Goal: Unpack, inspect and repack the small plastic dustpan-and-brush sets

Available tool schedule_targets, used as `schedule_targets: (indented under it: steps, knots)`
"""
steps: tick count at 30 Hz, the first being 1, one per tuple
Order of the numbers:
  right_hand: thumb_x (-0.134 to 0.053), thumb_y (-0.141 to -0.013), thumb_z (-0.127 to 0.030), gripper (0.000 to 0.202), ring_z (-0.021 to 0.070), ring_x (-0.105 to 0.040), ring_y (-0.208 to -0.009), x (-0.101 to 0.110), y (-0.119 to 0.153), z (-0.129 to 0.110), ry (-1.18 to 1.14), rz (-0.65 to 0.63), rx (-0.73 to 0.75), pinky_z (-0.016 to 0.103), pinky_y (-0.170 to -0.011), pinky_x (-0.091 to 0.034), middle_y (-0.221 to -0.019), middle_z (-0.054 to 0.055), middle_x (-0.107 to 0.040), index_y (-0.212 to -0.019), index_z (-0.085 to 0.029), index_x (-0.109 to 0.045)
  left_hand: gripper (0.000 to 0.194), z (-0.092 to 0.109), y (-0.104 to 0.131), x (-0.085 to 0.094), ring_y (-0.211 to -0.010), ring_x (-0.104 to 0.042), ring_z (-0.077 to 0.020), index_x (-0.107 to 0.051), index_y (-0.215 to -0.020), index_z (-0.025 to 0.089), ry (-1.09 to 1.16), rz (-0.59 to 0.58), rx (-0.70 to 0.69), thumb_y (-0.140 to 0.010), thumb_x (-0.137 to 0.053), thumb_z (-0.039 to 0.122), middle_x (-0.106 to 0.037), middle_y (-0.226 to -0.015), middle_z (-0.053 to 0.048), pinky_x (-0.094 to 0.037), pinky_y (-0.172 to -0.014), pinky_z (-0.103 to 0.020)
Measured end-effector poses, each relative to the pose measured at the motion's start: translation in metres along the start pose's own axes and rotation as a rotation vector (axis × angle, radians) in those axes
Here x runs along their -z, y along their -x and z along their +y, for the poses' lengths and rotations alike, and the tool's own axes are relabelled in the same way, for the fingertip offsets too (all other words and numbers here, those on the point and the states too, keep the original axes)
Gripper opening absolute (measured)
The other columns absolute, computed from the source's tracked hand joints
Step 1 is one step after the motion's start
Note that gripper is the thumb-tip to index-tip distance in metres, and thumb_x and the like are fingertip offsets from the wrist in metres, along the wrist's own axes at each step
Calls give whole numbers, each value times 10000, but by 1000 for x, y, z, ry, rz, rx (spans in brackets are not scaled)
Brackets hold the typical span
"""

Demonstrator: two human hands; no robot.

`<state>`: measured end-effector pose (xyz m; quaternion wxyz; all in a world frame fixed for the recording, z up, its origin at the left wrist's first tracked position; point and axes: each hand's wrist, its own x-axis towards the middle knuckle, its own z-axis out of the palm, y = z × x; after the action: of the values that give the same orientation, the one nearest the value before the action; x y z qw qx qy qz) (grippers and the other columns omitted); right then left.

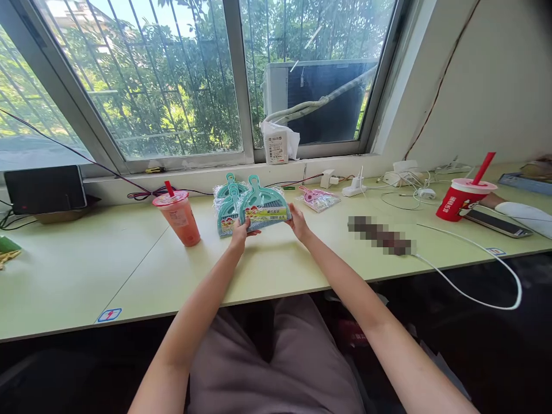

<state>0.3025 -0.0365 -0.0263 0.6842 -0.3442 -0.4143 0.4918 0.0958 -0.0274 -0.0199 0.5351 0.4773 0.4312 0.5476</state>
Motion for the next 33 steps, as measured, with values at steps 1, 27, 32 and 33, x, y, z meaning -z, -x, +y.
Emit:
schedule_targets:
  steps: [1, 27, 32, 33]
  knots:
    - [-697, -696, -684, 560, 194, -679, -966, -2, 2, -1, -64, -68, -4, 327, -849, -555, -1027, 25, -732, -1046, -250, -645, 306, 0, -1, 1, -527, -680, -160, -501, -1058, 163, 8, 17, -14, -851, -641, 339, -662, -848, -55, -523, -443, -234]
    - [-726, -730, -457, 304, 167, -671, -675, -21, 13, 8, 308, -171, -165, 231, -499, -450, -927, 85, -727, -844, -193, -628, 480, -5, -6, 0, -559, -593, -141, -583, -808, 142, -28, 14, -137, -529, -865, 413, -628, -688, -15, -511, -489, -266]
    - [-725, -632, -392, 247, 110, -579, -501, -19, 12, 6, 240, -59, -34, 222, -453, -317, -701, 48, -695, -661, -163, -636, 519, -6, 0, -9, -651, -633, -165, -578, -911, 161, -75, -131, -180, -595, -837, 482, -637, -734, -23, -529, -557, -268]
    - [-724, -618, -375, 232, 103, -568, -491, -17, 11, 2, 219, -46, -18, 222, -451, -308, -675, 37, -683, -649, -162, -636, 530, -7, 2, -12, -683, -648, -174, -578, -962, 161, -82, -167, -186, -630, -813, 502, -649, -776, -35, -539, -578, -273]
